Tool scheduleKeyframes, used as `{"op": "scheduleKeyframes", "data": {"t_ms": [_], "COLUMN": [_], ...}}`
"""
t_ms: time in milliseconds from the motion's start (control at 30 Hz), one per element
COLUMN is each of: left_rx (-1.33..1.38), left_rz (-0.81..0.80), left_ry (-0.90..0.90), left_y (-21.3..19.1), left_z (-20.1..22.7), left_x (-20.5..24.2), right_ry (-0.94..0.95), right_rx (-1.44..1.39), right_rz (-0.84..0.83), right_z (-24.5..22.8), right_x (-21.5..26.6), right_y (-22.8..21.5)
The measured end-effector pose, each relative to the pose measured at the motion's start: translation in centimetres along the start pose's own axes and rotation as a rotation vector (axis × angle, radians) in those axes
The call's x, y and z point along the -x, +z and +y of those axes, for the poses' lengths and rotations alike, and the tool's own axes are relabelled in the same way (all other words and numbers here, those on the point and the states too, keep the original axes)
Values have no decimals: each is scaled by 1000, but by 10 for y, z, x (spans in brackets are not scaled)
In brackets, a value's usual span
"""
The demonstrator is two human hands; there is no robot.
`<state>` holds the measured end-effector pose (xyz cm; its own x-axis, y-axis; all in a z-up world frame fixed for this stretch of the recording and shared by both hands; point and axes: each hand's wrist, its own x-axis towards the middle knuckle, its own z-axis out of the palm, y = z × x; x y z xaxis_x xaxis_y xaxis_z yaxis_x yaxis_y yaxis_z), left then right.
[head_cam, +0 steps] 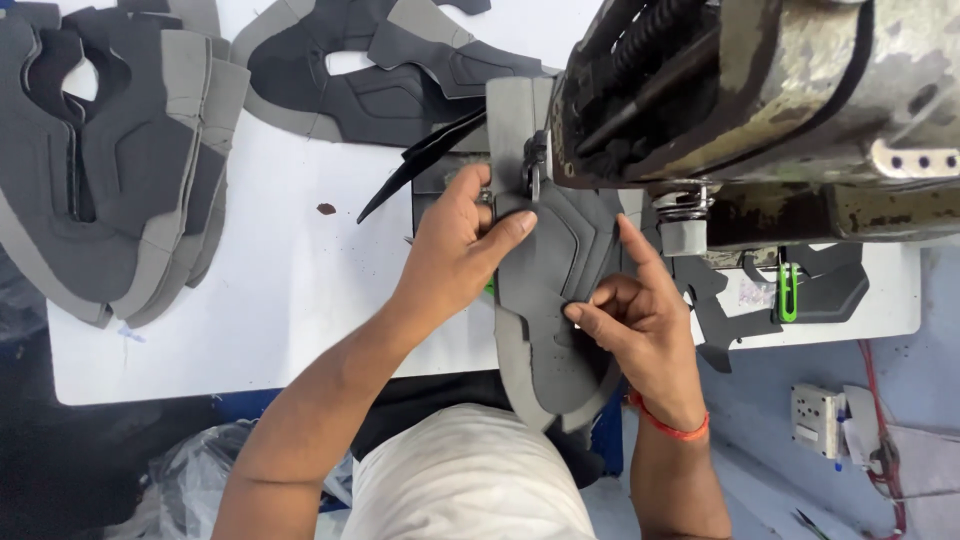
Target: The person aligns gray and black material pieces under a sewing machine needle and sews them together. They use green scissors to trim excess material and threads from the stitched edges. The person repeats this process for multiple pieces, handling the materials and tools with both hands.
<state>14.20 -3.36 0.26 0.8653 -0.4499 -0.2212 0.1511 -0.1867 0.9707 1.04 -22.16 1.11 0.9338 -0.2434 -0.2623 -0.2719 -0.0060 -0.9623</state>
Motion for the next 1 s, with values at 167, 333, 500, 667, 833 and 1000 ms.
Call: {"op": "scheduleKeyframes", "data": {"t_ms": [167, 333, 500, 667, 833, 1000], "left_rx": [96, -127, -105, -125, -78, -72], "left_rz": [-31, 56, 8, 25, 47, 29], "left_ry": [17, -5, 34, 71, 147, 111], "left_y": [-1, 4, 9, 13, 18, 16], "left_z": [3, 9, -2, -5, -21, -19], "left_x": [-5, 10, 30, 47, 50, 40], "right_ry": [-26, -28, -30, -4, -1, -33], "right_rx": [9, 63, 55, 56, 70, 181], "right_rz": [-7, -11, -31, -30, -33, -43], "right_z": [-7, -12, -11, -2, 0, 17], "right_x": [-9, -16, -21, -25, -28, -30], "right_y": [-1, 0, -1, -4, -9, -21]}}
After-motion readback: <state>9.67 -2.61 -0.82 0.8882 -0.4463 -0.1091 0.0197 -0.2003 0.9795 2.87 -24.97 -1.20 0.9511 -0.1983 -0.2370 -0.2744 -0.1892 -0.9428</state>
